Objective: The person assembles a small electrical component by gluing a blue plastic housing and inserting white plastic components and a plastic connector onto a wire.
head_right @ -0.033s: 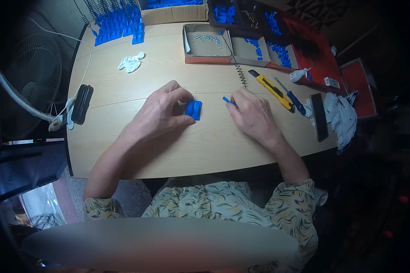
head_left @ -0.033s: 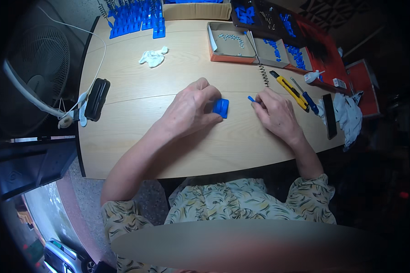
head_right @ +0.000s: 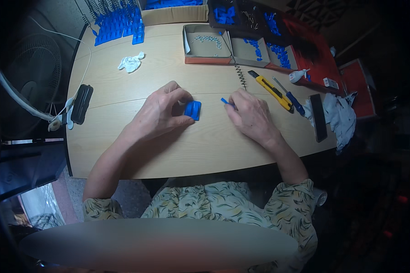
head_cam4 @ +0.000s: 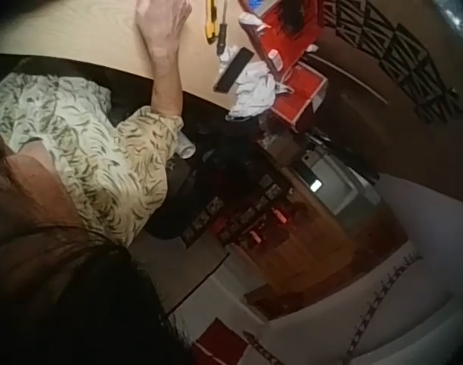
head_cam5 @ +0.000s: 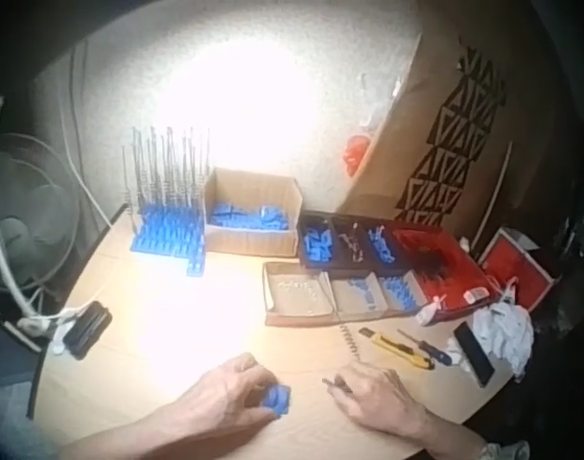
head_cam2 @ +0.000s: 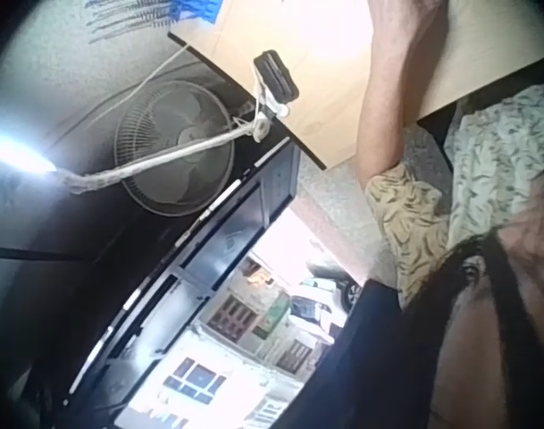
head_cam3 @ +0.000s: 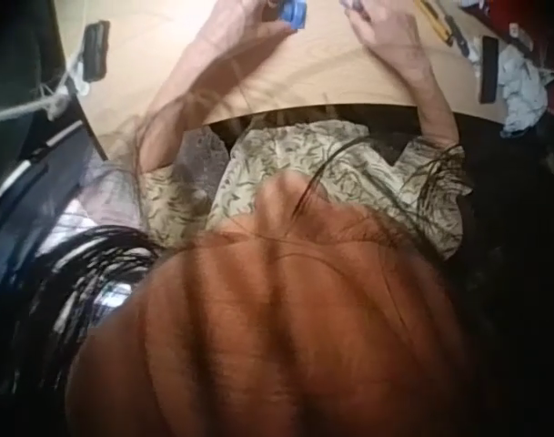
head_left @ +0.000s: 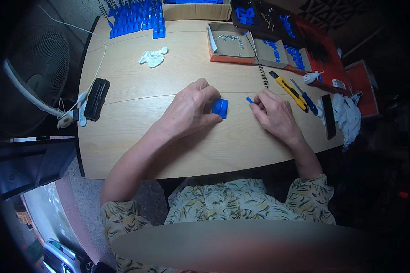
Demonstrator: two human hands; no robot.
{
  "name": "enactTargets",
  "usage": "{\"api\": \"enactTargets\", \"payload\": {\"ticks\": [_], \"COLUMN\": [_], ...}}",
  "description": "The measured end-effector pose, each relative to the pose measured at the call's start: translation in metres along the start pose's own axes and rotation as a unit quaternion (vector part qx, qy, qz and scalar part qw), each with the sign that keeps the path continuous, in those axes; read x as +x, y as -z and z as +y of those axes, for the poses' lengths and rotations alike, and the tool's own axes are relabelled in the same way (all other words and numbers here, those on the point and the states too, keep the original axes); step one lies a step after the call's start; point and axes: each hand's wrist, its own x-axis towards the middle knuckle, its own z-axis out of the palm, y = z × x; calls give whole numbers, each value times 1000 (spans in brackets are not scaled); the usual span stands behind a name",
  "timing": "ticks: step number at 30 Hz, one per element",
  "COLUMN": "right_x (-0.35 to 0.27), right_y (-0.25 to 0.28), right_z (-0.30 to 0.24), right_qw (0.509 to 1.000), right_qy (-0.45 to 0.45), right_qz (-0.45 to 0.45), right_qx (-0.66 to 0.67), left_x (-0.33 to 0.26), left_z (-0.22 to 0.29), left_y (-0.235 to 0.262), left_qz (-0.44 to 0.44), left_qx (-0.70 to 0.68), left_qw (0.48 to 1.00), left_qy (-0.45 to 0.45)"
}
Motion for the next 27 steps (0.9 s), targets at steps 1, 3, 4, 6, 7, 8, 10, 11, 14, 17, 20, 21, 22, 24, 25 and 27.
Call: {"api": "enactTargets", "payload": {"ticks": [1,3,4,6,7,8,10,11,14,17,20,21,22,24,25,27], "right_x": [1,5,4,3,3,3,4,5,7,8,8,7,7,3,1,-1], "right_y": [2,7,6,2,-1,-5,-12,-15,-17,-17,-17,-18,-17,-11,-12,-14], "right_z": [-5,-14,-15,-15,-13,-10,-8,-7,-6,-3,-1,-1,-3,-11,-12,-16], "right_qw": [1000,981,982,864,866,842,817,802,775,756,764,781,778,826,825,830], "right_qy": [3,-78,-79,-184,-184,-168,-152,-152,-153,-153,-144,-134,-135,-173,-174,-175], "right_qz": [-1,-63,-64,-72,-72,-63,-54,-49,-44,-44,-28,-14,-16,-7,-7,0], "right_qx": [-4,165,162,463,460,509,554,576,612,635,628,610,614,536,538,529], "left_x": [-2,-2,-2,-4,-2,-2,-3,-2,2,8,8,9,10,9,10,9], "left_z": [-3,-11,-13,-13,-12,-11,-10,-10,-12,-9,-6,-5,-5,-2,-1,-8], "left_y": [-1,-2,-4,-10,-11,-12,-14,-16,-24,-26,-24,-26,-27,-27,-27,-26], "left_qz": [14,26,31,58,85,87,91,92,181,146,95,100,106,111,118,126], "left_qx": [14,-2,-18,-8,6,4,-92,-94,-15,-5,-3,-7,-9,-33,-60,-87], "left_qw": [1000,999,999,996,993,992,991,991,977,980,994,995,994,993,991,988], "left_qy": [-7,-21,-36,-60,-84,-87,-39,-41,-115,-134,-53,-28,-1,1,-3,-31]}}
